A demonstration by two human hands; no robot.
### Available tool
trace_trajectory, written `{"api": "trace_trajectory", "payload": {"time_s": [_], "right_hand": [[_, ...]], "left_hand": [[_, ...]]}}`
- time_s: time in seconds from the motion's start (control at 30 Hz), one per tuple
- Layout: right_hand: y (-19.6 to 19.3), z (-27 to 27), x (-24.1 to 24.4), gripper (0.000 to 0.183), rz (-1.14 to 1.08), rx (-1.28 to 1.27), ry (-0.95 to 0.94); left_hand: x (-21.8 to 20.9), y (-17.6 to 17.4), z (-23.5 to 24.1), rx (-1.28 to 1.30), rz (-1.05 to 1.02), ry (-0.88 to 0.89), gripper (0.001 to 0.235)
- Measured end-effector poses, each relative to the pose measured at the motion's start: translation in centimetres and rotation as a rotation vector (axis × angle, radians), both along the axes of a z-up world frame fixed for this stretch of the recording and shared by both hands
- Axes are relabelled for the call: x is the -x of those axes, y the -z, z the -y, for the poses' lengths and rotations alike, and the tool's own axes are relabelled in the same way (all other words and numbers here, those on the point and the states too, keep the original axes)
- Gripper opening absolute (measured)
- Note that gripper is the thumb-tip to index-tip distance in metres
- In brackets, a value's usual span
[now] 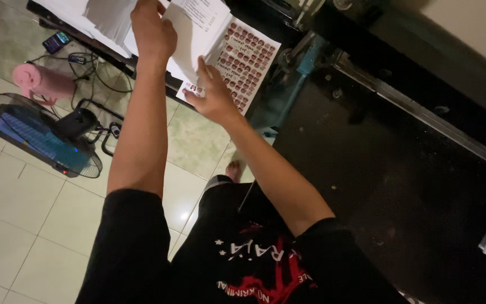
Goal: The person repeatedly picks up a sheet of paper, places it into a manual stapler on a black table, and staples it. After stapling, the person removes the paper and places it onto a growing stack on the right side of the table. The person continues this process for multiple sheets.
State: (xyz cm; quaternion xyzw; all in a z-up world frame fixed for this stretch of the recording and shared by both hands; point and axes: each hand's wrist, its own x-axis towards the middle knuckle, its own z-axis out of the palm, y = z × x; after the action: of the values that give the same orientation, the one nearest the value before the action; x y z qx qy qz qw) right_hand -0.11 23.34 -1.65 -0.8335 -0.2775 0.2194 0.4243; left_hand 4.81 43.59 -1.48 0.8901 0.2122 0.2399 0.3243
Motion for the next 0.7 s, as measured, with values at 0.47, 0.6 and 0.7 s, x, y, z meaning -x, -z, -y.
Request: {"api": "trace_trajectory", "payload": {"time_s": [0.47, 0.6, 0.7], "right_hand": [[-9.3, 11.2, 0.3, 0.078, -0.406, -0.883, 0.226], [-9.4, 20.3, 1.5, 0.046, -0.096, -0.684, 0.376], [-5.2, 29.7, 3.9, 0.044, 0.143, -0.44, 0.441]], "left_hand": [[9.2, -15.3, 14.1, 0.557, 0.062, 0.533, 0.037], [10.4, -12.5, 22.4, 0.701, 0.127, 0.671, 0.031], [11.6, -10.2, 29.6, 0.782, 0.192, 0.732, 0.04]]}}
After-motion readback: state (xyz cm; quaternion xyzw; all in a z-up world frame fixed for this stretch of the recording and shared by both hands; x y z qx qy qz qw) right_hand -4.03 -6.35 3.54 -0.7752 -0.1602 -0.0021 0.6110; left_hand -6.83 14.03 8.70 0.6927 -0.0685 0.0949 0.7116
